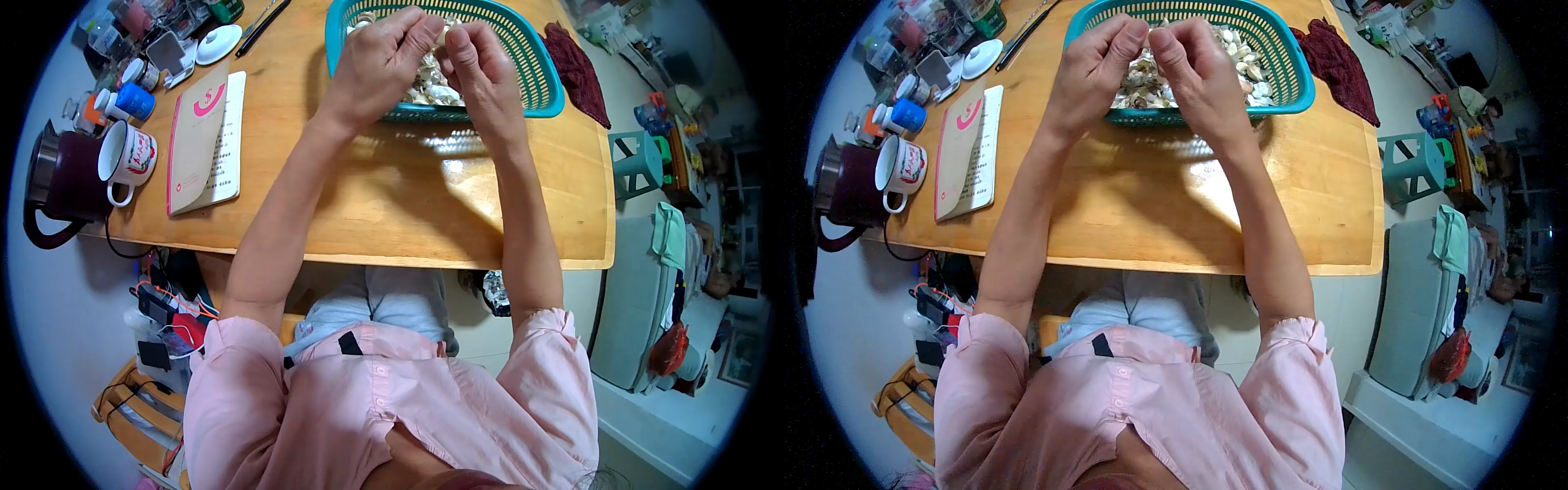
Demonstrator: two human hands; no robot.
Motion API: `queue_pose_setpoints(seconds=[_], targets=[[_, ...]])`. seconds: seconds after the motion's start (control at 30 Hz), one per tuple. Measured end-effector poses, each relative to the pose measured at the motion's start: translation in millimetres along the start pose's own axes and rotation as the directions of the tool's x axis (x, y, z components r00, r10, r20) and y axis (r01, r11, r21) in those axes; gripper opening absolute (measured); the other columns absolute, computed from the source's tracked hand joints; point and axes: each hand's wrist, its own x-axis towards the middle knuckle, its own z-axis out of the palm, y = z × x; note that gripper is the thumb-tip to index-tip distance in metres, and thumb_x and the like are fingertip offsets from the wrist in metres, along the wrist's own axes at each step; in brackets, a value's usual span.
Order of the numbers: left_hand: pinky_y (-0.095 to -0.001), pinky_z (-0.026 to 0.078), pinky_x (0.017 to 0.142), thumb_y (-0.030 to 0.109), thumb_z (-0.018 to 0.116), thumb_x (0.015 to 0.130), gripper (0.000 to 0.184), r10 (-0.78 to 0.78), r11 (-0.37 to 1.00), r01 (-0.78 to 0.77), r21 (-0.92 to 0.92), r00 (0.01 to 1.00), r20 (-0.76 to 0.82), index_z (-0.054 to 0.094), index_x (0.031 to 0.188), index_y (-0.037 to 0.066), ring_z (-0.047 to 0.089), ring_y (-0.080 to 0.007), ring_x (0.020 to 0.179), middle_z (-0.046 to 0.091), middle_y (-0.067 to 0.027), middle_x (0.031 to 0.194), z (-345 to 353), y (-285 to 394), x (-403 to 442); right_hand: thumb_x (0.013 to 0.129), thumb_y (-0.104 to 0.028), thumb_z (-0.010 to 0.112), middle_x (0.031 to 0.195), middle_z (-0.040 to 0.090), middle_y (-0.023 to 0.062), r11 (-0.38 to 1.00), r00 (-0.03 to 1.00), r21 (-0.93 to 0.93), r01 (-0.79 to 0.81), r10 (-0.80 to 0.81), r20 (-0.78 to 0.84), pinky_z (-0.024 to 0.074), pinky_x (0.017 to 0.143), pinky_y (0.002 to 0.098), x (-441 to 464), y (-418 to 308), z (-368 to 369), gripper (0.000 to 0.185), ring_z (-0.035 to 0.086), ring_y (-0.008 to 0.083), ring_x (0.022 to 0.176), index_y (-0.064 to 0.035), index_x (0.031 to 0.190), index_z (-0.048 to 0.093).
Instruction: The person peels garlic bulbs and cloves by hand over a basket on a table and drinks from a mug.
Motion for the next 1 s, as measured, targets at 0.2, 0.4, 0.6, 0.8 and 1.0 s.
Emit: queue_pose_setpoints(seconds=[0.2, 0.4, 0.6, 0.8, 1.0], targets=[[-0.0339, 0.048, 0.061, 0.023, 0.053, 0.095, 0.023, 0.104, 0.992, -0.095, 0.087, 0.989, -0.101, 0.062, 0.088, 0.003, 0.061, -0.0260, 0.068, 0.061, -0.0141, 0.075, 13.7, 10.7, -4.0, 0.098, -0.031, 0.042, 0.078, 0.055, 0.0083, 0.984, 0.994, -0.175, 0.030, -0.048, -0.097, 0.0437, 0.067, 0.0306, -8.2, -6.8, 10.9, 0.034, 0.051, 0.0169, 0.072, -0.0005, 0.098, 0.057], [-0.0354, 0.047, 0.055, 0.021, 0.054, 0.094, 0.022, 0.244, 0.963, -0.218, 0.160, 0.956, -0.161, 0.060, 0.084, 0.001, 0.061, -0.0283, 0.061, 0.060, -0.0134, 0.068, 18.0, 3.3, -3.9, 0.101, -0.029, 0.042, 0.065, 0.039, -0.0046, 0.960, 0.986, 0.225, -0.168, 0.161, 0.049, 0.0232, 0.048, 0.0219, -4.7, -14.5, 0.3, 0.032, 0.031, 0.0043, 0.055, -0.0068, 0.079, 0.050], [-0.0280, 0.050, 0.065, 0.017, 0.053, 0.095, 0.020, 0.085, 0.994, -0.084, 0.076, 0.996, -0.008, 0.064, 0.101, 0.002, 0.060, -0.0110, 0.073, 0.065, -0.0096, 0.081, 9.8, 4.2, -2.8, 0.099, -0.031, 0.048, 0.064, 0.046, -0.0026, 0.987, 0.993, 0.115, -0.114, 0.118, -0.027, 0.0249, 0.048, 0.0214, -7.0, -29.5, -7.1, 0.034, 0.034, 0.0050, 0.053, -0.0034, 0.081, 0.059], [-0.0239, 0.045, 0.061, 0.015, 0.059, 0.092, 0.018, -0.136, 0.987, 0.144, 0.065, 0.984, -0.115, 0.063, 0.085, 0.000, 0.054, -0.0094, 0.065, 0.061, -0.0014, 0.070, -9.6, -2.8, 5.4, 0.099, -0.033, 0.044, 0.074, 0.058, 0.0079, 0.904, 0.992, 0.415, 0.097, -0.052, -0.119, 0.0316, 0.044, 0.0183, -115.8, -88.1, -91.7, 0.037, 0.041, 0.0068, 0.051, 0.0002, 0.102, 0.059], [-0.0251, 0.047, 0.065, 0.016, 0.060, 0.091, 0.020, 0.143, 0.917, -0.282, 0.283, 0.893, 0.427, 0.065, 0.102, 0.001, 0.059, -0.0120, 0.071, 0.066, -0.0060, 0.084, 9.5, -3.0, -9.0, 0.091, -0.006, 0.056, 0.088, 0.062, 0.0112, 0.873, 0.596, 0.445, -0.199, 0.468, -0.652, 0.0464, 0.058, 0.0190, -317.2, -42.7, -143.8, 0.031, 0.053, 0.0100, 0.064, 0.0026, 0.120, 0.051]])
